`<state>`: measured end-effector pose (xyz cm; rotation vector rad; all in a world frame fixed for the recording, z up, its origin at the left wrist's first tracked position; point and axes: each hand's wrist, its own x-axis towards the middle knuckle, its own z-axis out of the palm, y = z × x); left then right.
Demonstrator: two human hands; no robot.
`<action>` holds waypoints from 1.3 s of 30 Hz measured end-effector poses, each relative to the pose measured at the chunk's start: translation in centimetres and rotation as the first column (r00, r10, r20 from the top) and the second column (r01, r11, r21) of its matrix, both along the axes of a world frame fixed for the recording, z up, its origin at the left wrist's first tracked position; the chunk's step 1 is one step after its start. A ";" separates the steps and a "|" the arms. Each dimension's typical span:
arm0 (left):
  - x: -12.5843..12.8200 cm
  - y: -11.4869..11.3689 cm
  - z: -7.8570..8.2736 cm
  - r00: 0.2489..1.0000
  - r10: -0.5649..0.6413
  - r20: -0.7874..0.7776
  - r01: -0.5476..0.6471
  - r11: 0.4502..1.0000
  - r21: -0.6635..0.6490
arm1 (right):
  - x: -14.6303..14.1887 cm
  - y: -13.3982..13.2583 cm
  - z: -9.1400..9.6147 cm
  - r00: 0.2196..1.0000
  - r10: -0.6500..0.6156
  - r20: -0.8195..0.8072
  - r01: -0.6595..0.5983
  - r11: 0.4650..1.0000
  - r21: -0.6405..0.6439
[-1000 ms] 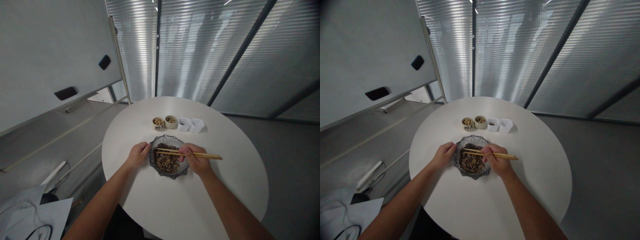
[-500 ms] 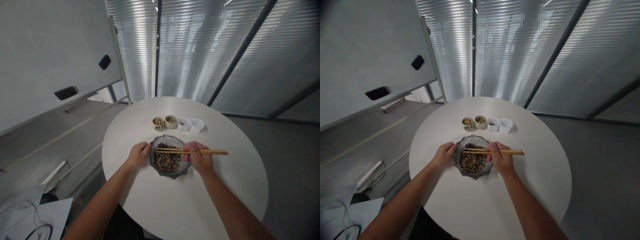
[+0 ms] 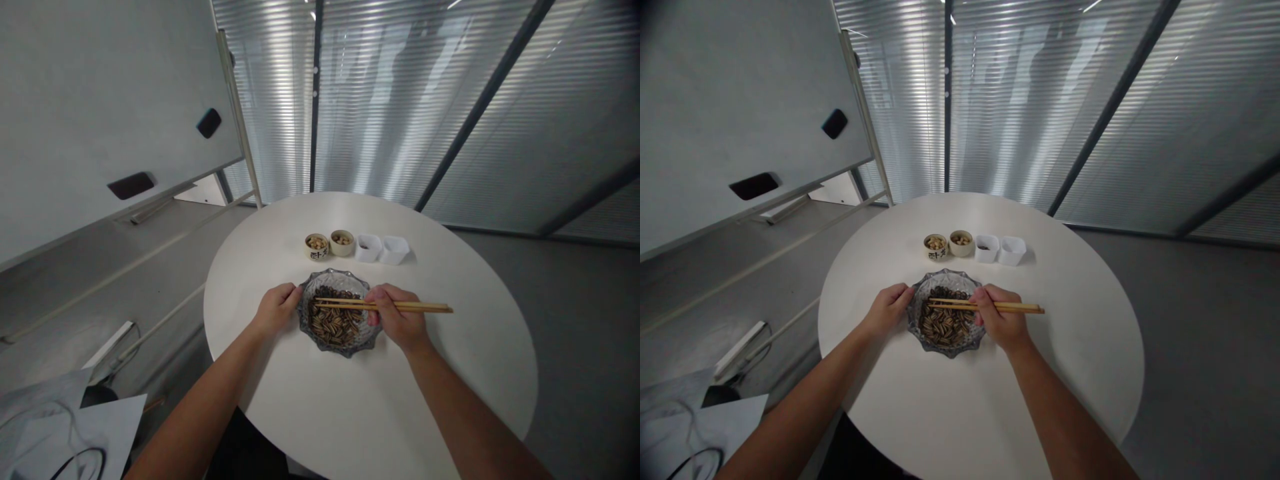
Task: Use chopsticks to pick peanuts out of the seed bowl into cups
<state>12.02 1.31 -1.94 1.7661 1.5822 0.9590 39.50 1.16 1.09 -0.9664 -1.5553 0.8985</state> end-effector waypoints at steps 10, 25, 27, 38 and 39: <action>0.1 -0.1 0.1 1.000 0.015 0.019 -0.015 1.000 -0.010 | -0.3 -0.1 -0.2 0.990 -0.080 -0.115 0.082 0.997 0.013; 0.0 0.0 0.0 1.000 0.003 0.011 -0.003 1.000 -0.002 | 0.9 0.1 0.4 0.995 -0.039 -0.094 0.035 0.998 -0.049; 0.0 0.0 0.1 1.000 -0.001 0.008 0.001 1.000 -0.003 | 0.8 -0.1 0.5 0.995 -0.036 -0.095 0.033 0.999 -0.038; 0.2 -0.1 0.3 1.000 0.014 0.001 -0.014 1.000 -0.006 | 0.3 -0.1 0.3 0.999 -0.010 -0.053 0.007 0.999 -0.051; 0.2 -0.1 0.3 1.000 0.015 0.002 -0.015 1.000 -0.007 | 0.3 -0.1 0.3 0.999 0.000 -0.043 -0.002 0.999 -0.049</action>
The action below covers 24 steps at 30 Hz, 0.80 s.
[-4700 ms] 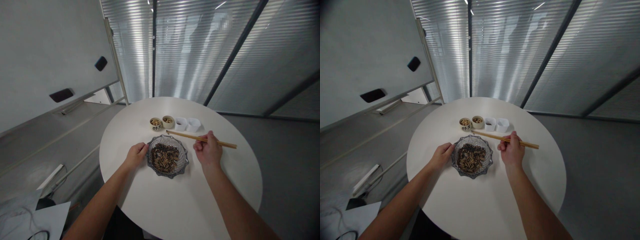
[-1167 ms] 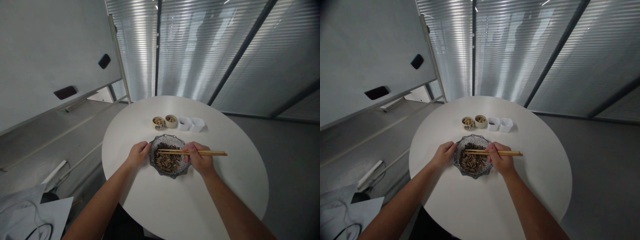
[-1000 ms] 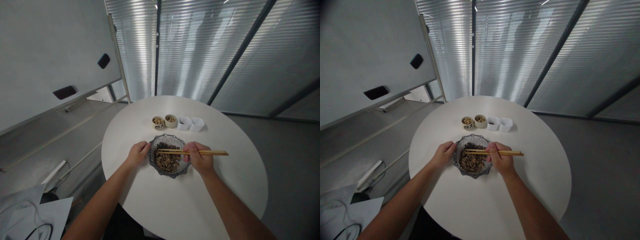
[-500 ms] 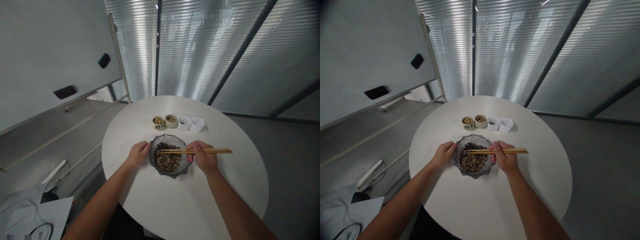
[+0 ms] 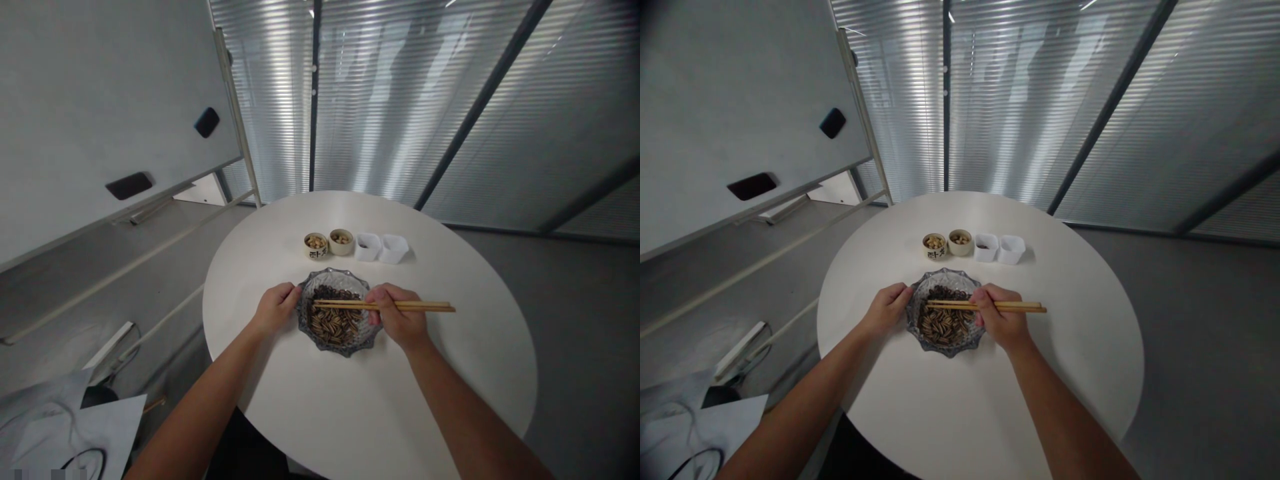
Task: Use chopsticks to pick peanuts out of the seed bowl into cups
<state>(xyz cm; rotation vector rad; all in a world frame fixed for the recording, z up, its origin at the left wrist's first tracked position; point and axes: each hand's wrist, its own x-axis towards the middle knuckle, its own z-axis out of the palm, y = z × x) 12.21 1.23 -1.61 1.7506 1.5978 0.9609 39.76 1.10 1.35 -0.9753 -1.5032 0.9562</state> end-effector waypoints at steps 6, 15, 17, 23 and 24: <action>0.0 0.0 -0.1 1.000 -0.007 -0.001 0.007 1.000 -0.011 | -0.5 -0.1 -0.4 0.999 -0.040 -0.015 0.040 0.999 0.001; -0.1 0.0 -0.2 1.000 0.000 0.007 0.000 1.000 -0.004 | -0.8 0.2 0.4 0.963 -0.147 -0.228 0.148 0.989 -0.012; -0.1 0.0 -0.2 1.000 0.002 0.009 -0.002 1.000 -0.005 | -0.8 0.2 0.5 0.956 -0.158 -0.246 0.161 0.987 -0.011; -0.1 0.0 0.0 1.000 0.001 0.009 -0.001 1.000 0.003 | -0.8 0.4 0.8 0.929 -0.185 -0.320 0.185 0.982 -0.031; -0.1 0.0 0.0 1.000 0.001 0.009 -0.002 1.000 0.002 | -0.8 0.5 0.8 0.914 -0.199 -0.354 0.199 0.979 -0.036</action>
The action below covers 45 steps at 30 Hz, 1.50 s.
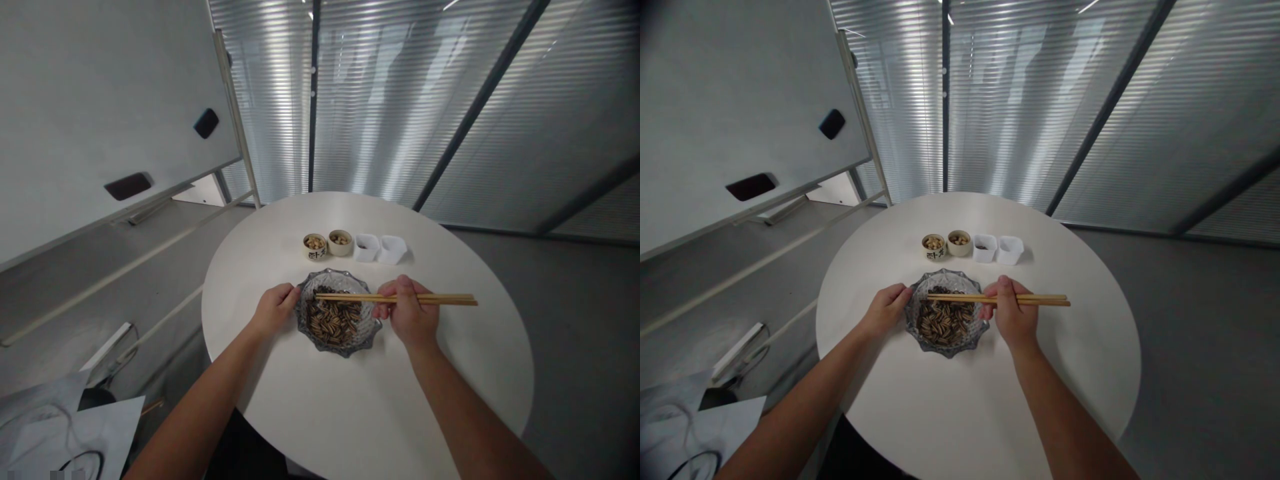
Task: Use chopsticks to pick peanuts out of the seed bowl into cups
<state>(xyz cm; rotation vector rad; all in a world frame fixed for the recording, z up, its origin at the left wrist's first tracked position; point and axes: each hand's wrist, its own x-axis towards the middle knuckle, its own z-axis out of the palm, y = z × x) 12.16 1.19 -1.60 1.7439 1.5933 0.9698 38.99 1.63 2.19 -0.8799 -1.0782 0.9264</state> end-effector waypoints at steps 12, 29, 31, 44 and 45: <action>0.0 0.1 -0.1 1.000 -0.009 -0.011 0.009 1.000 0.000 | 3.1 2.8 0.8 0.911 -0.276 -0.305 0.266 0.961 -0.075; 0.1 0.0 0.2 0.999 -0.015 -0.041 0.015 1.000 -0.006 | 6.1 8.0 -1.8 0.861 -0.464 -0.209 0.461 0.885 -0.065; 0.1 0.0 0.2 0.999 -0.016 -0.042 0.016 1.000 -0.008 | 5.9 7.7 -1.2 0.869 -0.445 -0.217 0.447 0.894 -0.039; -0.1 0.1 -0.4 1.000 -0.018 -0.008 0.018 1.000 -0.007 | 1.5 0.9 0.0 0.925 0.305 0.227 -0.308 0.951 -0.021; -0.1 0.1 -0.4 1.000 -0.022 -0.007 0.022 1.000 -0.003 | 1.2 0.8 -0.1 0.913 0.316 0.260 -0.319 0.947 -0.030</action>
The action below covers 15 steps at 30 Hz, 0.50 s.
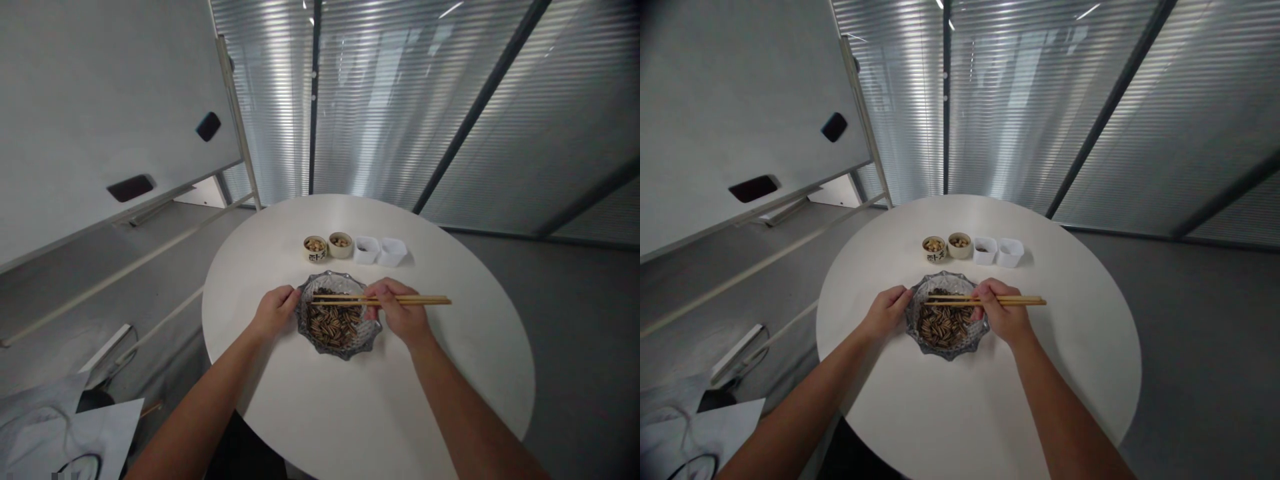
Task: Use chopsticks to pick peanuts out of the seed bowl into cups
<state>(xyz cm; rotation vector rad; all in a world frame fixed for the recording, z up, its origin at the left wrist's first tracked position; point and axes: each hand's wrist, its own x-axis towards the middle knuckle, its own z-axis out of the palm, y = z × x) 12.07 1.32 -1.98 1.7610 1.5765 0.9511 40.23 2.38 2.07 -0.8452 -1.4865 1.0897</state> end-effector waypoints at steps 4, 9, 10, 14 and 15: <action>0.0 0.0 0.1 1.000 -0.012 -0.005 0.012 1.000 0.012 | -0.3 0.0 -0.3 0.994 0.009 0.108 -0.010 1.000 0.010; 0.0 0.0 0.2 1.000 0.000 -0.006 0.000 1.000 0.017 | -0.4 -0.1 -0.8 0.990 -0.026 0.141 0.024 1.000 0.019; 0.0 0.0 0.2 1.000 -0.001 -0.007 0.001 1.000 0.015 | -0.5 -0.1 -0.9 0.991 -0.032 0.129 0.031 0.999 0.015; 0.0 0.1 0.1 1.000 0.000 -0.003 0.000 1.000 0.012 | -0.9 -0.2 -1.1 0.994 -0.054 0.096 0.056 0.998 -0.018; 0.0 0.1 0.0 1.000 0.001 0.001 -0.001 1.000 0.013 | -1.0 -0.3 -1.1 0.993 -0.071 0.092 0.073 0.997 -0.026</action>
